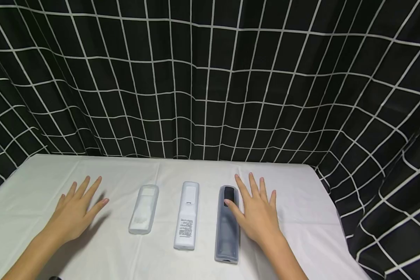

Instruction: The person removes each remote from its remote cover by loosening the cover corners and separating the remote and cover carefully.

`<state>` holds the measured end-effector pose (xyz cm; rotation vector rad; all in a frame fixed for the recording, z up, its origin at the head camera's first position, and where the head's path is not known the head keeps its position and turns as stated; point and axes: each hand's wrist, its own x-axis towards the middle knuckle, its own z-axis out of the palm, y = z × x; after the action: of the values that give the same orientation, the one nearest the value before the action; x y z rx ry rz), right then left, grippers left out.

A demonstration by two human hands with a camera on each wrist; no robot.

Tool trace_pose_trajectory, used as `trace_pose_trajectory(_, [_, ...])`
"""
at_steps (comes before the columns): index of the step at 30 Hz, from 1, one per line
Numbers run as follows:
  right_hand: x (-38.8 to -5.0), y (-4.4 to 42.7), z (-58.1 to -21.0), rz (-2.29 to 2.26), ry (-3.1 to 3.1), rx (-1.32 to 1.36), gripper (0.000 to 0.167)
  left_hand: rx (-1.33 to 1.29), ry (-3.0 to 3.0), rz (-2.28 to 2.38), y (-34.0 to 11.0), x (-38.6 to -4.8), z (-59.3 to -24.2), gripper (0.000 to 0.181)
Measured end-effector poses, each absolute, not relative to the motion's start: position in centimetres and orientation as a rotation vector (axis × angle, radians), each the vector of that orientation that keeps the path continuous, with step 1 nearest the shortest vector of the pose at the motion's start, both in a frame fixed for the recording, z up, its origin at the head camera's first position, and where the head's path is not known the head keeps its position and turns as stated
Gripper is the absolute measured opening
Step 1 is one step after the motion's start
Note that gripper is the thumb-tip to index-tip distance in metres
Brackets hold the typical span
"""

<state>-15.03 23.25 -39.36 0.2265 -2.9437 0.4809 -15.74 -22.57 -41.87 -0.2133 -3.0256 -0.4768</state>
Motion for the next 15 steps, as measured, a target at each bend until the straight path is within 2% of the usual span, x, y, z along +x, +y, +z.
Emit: trace_pose_trajectory(15, [-15.8, 20.2, -39.2, 0.504, -2.908, 0.295, 0.072, -0.287, -2.968, -0.626, -21.1, -16.0, -41.8, 0.075])
